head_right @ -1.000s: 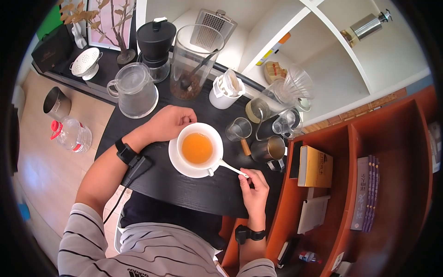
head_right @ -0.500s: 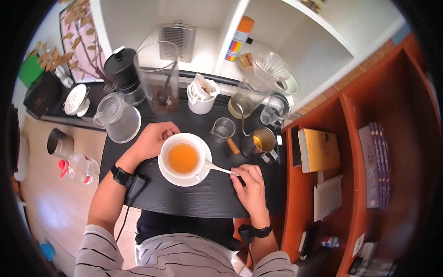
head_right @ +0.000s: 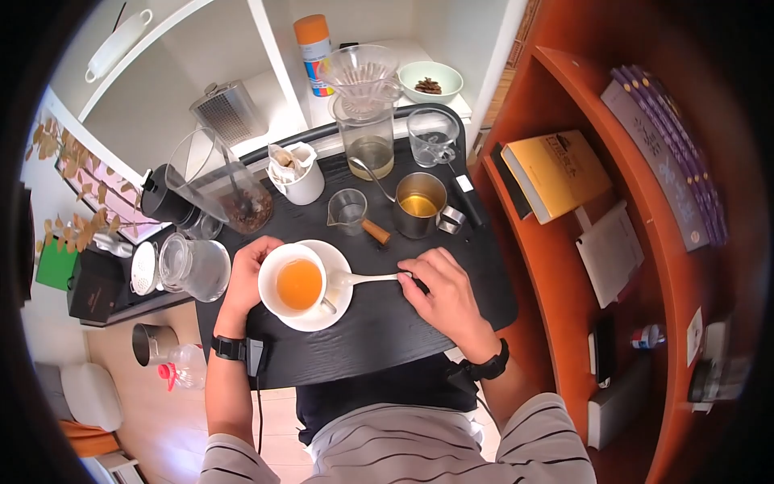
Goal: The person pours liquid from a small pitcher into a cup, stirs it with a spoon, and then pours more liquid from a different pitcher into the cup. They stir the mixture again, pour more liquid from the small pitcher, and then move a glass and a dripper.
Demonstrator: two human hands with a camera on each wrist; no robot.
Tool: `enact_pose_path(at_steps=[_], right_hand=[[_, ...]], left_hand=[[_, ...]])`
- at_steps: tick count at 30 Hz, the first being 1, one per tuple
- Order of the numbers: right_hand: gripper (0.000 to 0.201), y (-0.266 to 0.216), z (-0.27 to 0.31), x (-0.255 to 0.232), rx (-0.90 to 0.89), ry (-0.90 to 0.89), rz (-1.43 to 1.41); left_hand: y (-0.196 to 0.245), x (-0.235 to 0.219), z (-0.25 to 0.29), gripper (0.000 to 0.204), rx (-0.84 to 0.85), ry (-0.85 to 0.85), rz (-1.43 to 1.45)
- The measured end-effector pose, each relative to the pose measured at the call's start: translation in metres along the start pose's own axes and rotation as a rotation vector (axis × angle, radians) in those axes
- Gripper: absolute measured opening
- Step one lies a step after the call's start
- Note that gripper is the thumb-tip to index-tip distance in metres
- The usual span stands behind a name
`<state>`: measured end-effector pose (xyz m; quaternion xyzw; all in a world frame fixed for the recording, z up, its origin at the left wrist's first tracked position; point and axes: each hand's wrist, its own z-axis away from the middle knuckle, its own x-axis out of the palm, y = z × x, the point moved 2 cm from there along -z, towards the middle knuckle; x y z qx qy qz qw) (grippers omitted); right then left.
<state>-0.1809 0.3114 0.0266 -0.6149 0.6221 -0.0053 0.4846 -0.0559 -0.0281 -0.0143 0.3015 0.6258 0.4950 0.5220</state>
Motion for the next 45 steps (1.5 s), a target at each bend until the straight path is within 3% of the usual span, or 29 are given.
enact_pose_path(at_steps=[18,28,37,45], right_hand=[[0.010,0.009,0.006,0.000,0.148,0.082,-0.093],[0.012,0.014,0.007,0.001,0.174,0.078,-0.094],[0.013,0.020,0.005,0.007,0.206,0.040,-0.071],[0.013,0.025,0.003,0.012,0.191,0.013,-0.006]], left_hand=[[-0.008,-0.002,-0.004,0.014,0.125,0.108,0.104],[-0.007,0.000,0.023,0.011,0.179,0.328,0.028],[-0.002,0.001,0.074,0.014,0.093,0.467,0.041],[-0.004,0.002,0.075,0.013,0.061,0.460,0.065]])
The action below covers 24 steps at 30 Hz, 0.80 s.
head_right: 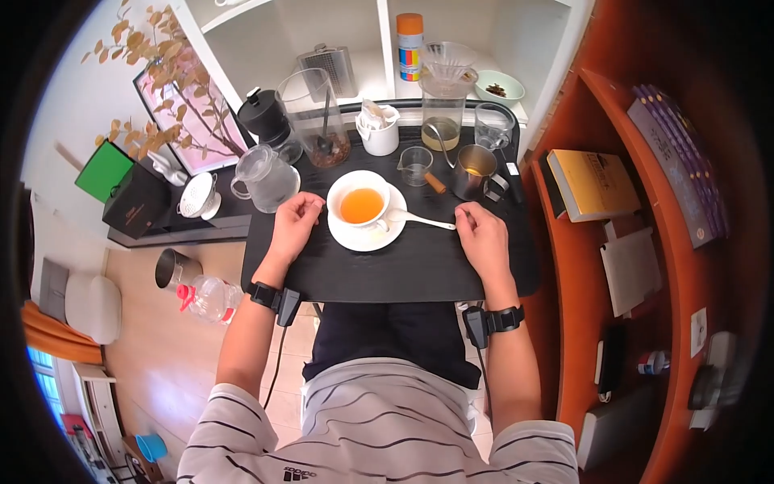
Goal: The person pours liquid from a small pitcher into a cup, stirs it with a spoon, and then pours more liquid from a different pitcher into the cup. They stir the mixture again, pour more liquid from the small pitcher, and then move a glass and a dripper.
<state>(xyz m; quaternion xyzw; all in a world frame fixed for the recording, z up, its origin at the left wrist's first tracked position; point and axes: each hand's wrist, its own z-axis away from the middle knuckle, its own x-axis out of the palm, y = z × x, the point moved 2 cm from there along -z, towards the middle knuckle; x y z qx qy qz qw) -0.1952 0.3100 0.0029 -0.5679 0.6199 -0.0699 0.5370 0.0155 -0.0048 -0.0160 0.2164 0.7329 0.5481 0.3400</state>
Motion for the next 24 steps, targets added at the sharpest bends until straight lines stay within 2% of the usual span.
enact_pose_path(at_steps=[11,24], right_hand=[[0.014,-0.008,-0.001,-0.001,0.025,-0.019,0.034],[0.013,-0.012,-0.002,0.000,0.063,-0.055,0.064]], left_hand=[[-0.001,0.002,0.000,0.015,0.044,-0.027,-0.102],[0.002,0.003,0.005,0.012,0.015,0.001,0.011]])
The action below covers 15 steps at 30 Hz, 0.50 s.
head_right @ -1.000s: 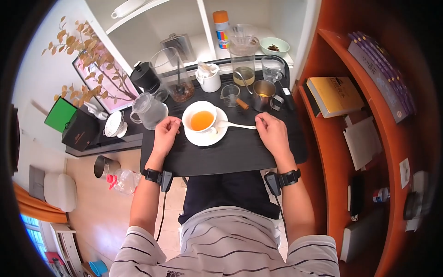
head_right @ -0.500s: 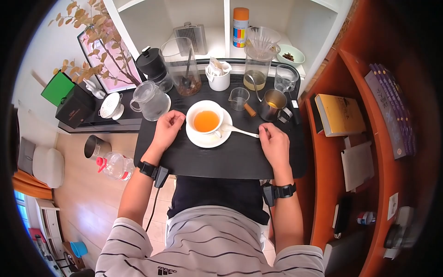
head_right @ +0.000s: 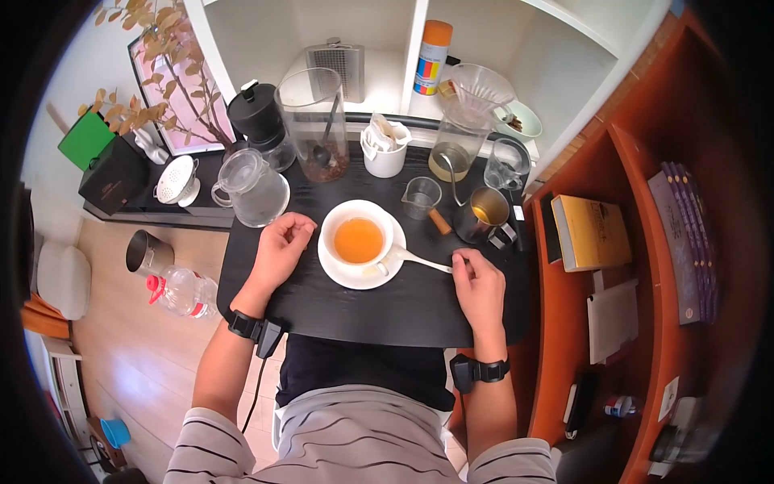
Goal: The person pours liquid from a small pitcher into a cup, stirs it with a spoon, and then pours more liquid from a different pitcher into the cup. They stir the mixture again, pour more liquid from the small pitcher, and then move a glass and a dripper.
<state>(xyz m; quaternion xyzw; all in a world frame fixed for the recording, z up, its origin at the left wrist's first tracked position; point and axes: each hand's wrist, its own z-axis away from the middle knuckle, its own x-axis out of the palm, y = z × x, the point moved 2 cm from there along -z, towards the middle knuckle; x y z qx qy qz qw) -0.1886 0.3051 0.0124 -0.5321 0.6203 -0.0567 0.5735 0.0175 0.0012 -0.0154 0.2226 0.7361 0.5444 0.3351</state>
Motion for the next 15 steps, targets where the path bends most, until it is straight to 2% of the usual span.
enact_pose_path(at_steps=[15], right_hand=[[0.016,0.000,0.003,0.003,0.013,-0.035,0.019]], left_hand=[[0.012,-0.002,0.003,0.010,0.027,0.019,-0.136]])
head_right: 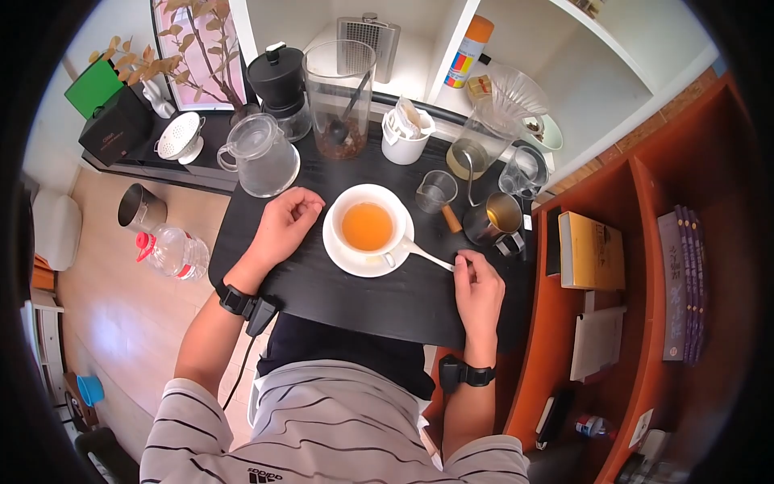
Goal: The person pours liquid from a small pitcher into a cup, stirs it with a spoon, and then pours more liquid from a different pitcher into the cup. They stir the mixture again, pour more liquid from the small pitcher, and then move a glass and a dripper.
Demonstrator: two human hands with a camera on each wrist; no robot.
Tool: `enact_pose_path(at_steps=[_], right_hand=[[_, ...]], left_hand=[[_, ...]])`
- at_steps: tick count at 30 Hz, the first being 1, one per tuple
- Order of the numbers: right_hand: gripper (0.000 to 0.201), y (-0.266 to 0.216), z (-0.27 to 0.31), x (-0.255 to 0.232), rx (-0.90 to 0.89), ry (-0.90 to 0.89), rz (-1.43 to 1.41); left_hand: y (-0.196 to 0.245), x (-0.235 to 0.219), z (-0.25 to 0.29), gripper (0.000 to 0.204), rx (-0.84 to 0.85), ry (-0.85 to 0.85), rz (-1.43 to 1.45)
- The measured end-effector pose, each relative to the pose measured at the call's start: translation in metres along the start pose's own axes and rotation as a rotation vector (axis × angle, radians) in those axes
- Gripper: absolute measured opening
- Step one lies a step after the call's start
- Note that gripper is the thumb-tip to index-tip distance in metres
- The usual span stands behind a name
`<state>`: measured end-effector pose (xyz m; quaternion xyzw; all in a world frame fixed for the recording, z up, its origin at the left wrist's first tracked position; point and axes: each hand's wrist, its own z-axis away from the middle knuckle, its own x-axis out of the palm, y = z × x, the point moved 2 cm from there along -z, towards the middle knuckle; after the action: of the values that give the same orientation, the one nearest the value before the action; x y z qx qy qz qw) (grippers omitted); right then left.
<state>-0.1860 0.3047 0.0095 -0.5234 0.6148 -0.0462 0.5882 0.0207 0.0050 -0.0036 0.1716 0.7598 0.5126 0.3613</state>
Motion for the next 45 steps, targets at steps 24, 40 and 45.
enact_pose_path(at_steps=[24,40,45], right_hand=[[0.015,0.002,0.001,0.000,-0.032,0.012,-0.001],[0.020,-0.012,0.007,-0.003,-0.152,0.016,-0.046],[0.024,-0.016,0.007,-0.003,-0.253,0.012,-0.051]], left_hand=[[0.011,0.002,0.009,0.017,-0.002,-0.038,-0.073],[0.030,0.027,0.042,0.036,-0.069,0.124,-0.208],[0.031,0.029,0.041,0.037,-0.091,0.140,-0.210]])
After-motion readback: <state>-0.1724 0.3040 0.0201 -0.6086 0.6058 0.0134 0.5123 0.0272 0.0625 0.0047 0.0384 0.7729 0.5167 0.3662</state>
